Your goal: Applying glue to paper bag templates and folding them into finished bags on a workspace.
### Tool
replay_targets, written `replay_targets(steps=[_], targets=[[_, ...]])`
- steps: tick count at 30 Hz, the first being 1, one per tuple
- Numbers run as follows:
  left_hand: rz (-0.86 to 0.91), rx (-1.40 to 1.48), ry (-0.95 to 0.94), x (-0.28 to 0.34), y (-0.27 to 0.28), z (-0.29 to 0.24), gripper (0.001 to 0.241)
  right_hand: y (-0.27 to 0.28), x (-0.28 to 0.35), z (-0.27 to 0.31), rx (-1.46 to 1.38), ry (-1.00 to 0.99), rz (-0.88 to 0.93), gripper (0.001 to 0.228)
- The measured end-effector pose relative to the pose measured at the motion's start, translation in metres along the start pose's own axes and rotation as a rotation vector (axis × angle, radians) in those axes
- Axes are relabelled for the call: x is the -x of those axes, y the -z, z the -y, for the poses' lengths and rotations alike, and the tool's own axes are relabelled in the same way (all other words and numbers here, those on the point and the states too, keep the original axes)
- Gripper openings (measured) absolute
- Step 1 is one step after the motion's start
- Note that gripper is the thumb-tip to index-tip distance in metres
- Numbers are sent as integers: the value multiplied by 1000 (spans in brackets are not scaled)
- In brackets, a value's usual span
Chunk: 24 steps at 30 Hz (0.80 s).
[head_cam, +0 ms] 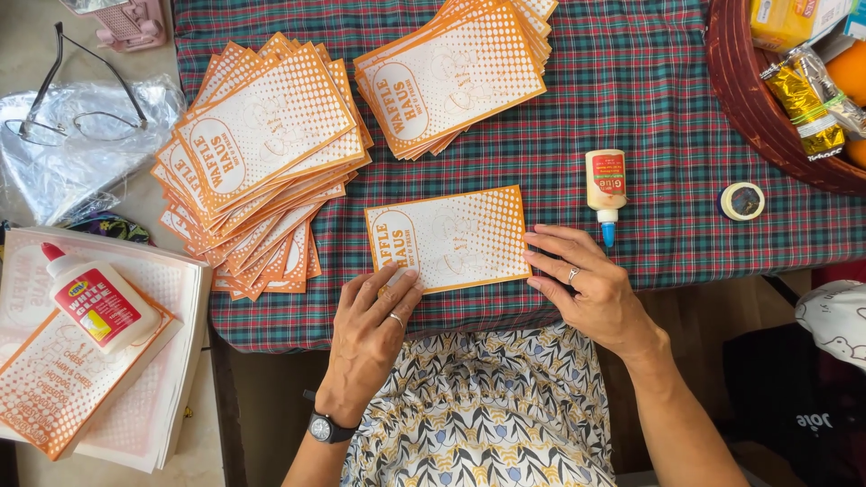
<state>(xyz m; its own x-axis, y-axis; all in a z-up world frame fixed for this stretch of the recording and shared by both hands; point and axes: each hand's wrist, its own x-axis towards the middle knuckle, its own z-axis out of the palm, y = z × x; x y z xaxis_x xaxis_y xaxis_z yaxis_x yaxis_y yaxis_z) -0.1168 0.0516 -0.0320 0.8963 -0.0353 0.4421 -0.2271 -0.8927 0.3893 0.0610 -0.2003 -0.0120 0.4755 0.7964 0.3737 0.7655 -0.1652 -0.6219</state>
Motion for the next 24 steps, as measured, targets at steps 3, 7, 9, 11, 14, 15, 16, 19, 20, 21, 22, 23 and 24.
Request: replay_targets(steps=[3, 7, 9, 11, 14, 15, 16, 19, 20, 21, 22, 23, 24], targets=[[-2, 18, -3, 1, -2, 2, 28, 0, 0, 0, 3, 12, -11, 38], [9, 13, 4, 0, -1, -1, 28, -1, -3, 5, 20, 98, -69, 22], [13, 7, 2, 0, -1, -1, 28, -2, -1, 3, 13, 126, -69, 21], [11, 13, 0, -1, 0, -1, 28, -2, -2, 1, 27, 148, -48, 22], [13, 15, -3, -1, 1, 0, 27, -4, 0, -3, 44, 162, -23, 23], [18, 12, -2, 1, 0, 0, 26, -5, 1, -5, 46, 154, -17, 23], [18, 12, 1, 1, 3, 1, 26, -5, 1, -5, 44, 155, -15, 23], [-22, 63, 56, 7, 10, 4, 22, -3, -2, -1, 40, 161, -24, 22], [21, 79, 80, 12, 10, 7, 30, -1, -5, 2, 31, 167, -37, 18], [64, 81, 115, 20, 13, 10, 38, -2, -10, 5, 9, 183, -50, 14], [64, 60, 131, 16, 16, 9, 38, -7, -10, 6, -12, 199, -49, 14], [-32, 74, 103, 10, 18, 8, 24, -10, -10, 6, 13, 169, -112, 12], [-128, 86, 74, 4, 20, 7, 18, -12, -9, 7, 38, 137, -175, 12]])
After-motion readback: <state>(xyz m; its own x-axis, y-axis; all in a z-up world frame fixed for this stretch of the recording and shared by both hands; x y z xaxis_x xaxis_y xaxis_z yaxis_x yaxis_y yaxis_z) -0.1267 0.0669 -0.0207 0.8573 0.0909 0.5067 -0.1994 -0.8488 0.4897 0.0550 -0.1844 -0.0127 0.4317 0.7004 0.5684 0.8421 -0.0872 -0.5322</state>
